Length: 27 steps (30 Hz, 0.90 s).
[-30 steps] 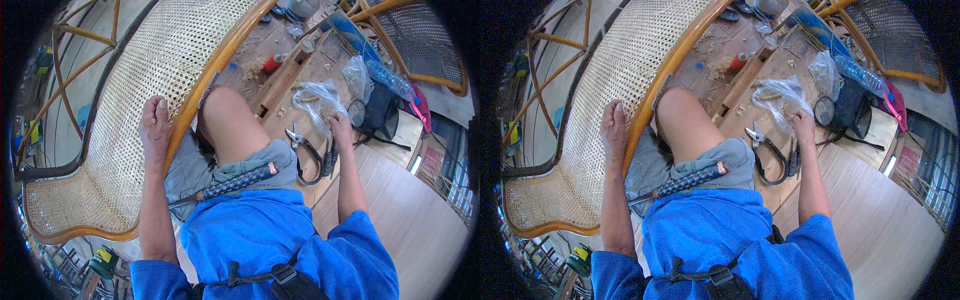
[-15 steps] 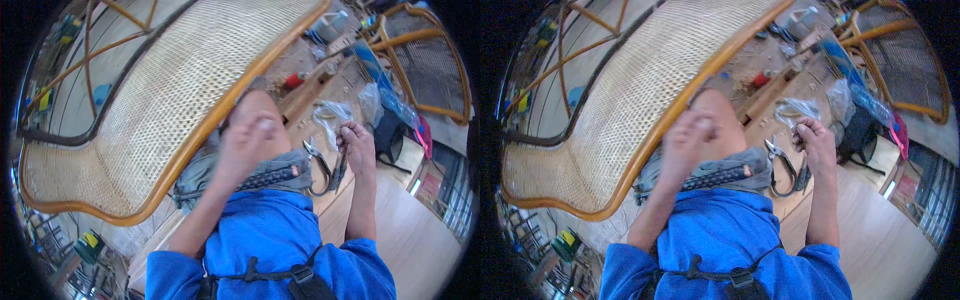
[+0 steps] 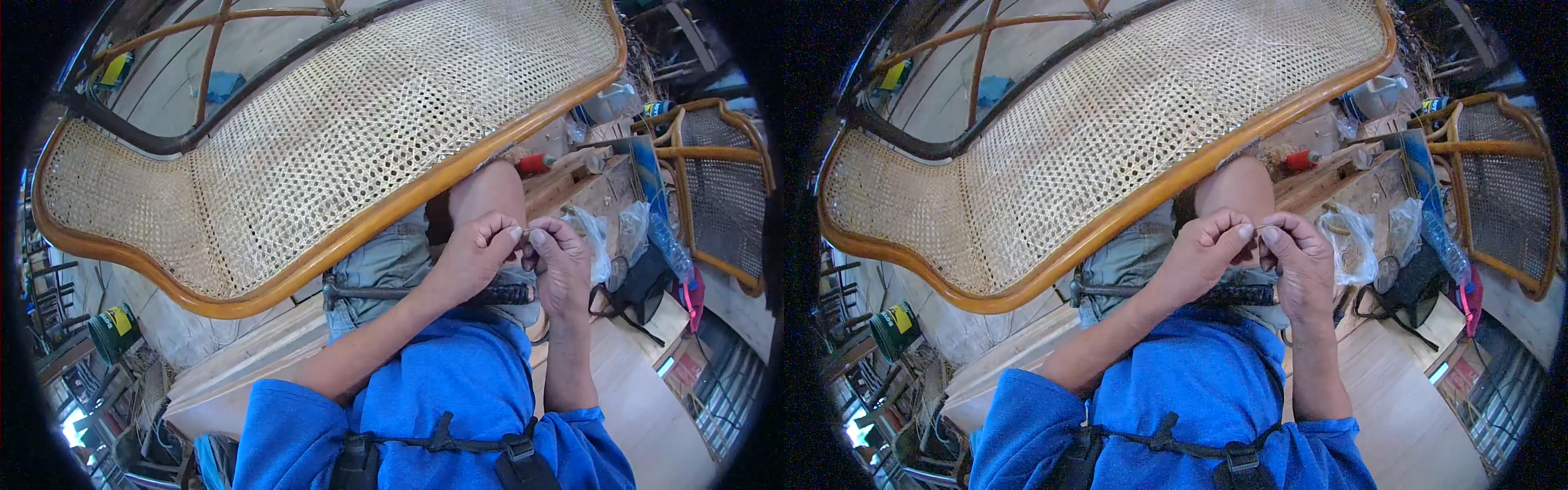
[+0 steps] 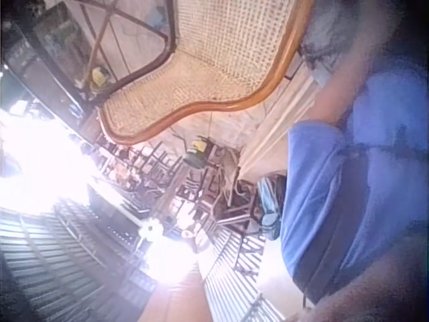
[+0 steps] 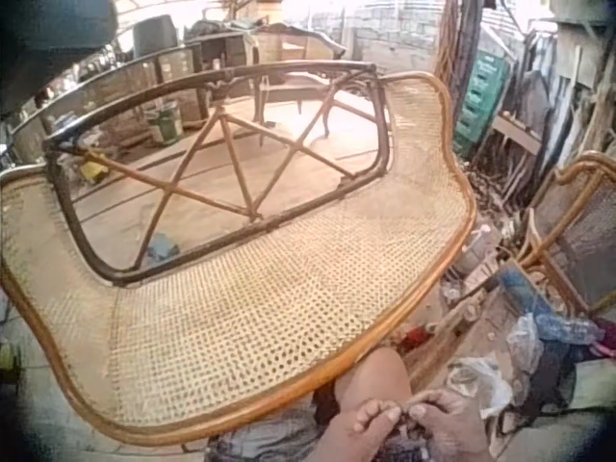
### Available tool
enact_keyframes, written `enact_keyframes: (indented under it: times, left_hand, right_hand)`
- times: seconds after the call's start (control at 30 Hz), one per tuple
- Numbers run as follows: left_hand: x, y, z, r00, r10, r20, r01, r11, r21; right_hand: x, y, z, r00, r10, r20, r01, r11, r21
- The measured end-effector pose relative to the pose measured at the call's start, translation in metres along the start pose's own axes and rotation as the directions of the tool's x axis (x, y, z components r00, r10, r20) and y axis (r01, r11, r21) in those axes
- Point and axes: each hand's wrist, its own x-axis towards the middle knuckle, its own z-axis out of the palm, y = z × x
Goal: The person weaves cane strips into the frame of an overturned rattan chair seat. They use a hammer to tap the strips into place and pliers to pull and trim the cane. The person works along the edge of the seat, securing the woven pattern.
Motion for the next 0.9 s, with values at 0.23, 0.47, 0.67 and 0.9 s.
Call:
enact_keyframes:
  times: [0.23, 0.47, 0.67, 0.9]
  left_hand:
    - [-0.005, -0.003, -0.010, 0.980, 0.196, -0.037, -0.177, 0.942, 0.285]
    - [-0.013, 0.004, -0.018, 0.974, -0.216, 0.071, 0.225, 0.872, -0.436]
    - [-0.017, 0.008, -0.024, 0.959, -0.252, 0.129, 0.282, 0.822, -0.494]
    - [-0.021, 0.012, -0.013, 0.987, 0.136, -0.083, -0.116, 0.971, 0.209]
  right_hand:
    - [0.000, -0.001, 0.011, 0.975, 0.212, 0.067, -0.222, 0.944, 0.243]
    - [0.001, -0.001, 0.015, 0.951, 0.265, 0.161, -0.295, 0.935, 0.198]
    - [-0.002, 0.000, 0.022, 0.972, 0.150, 0.179, -0.181, 0.968, 0.175]
    - [-0.003, 0.000, 0.022, 0.970, 0.195, 0.147, -0.219, 0.960, 0.175]
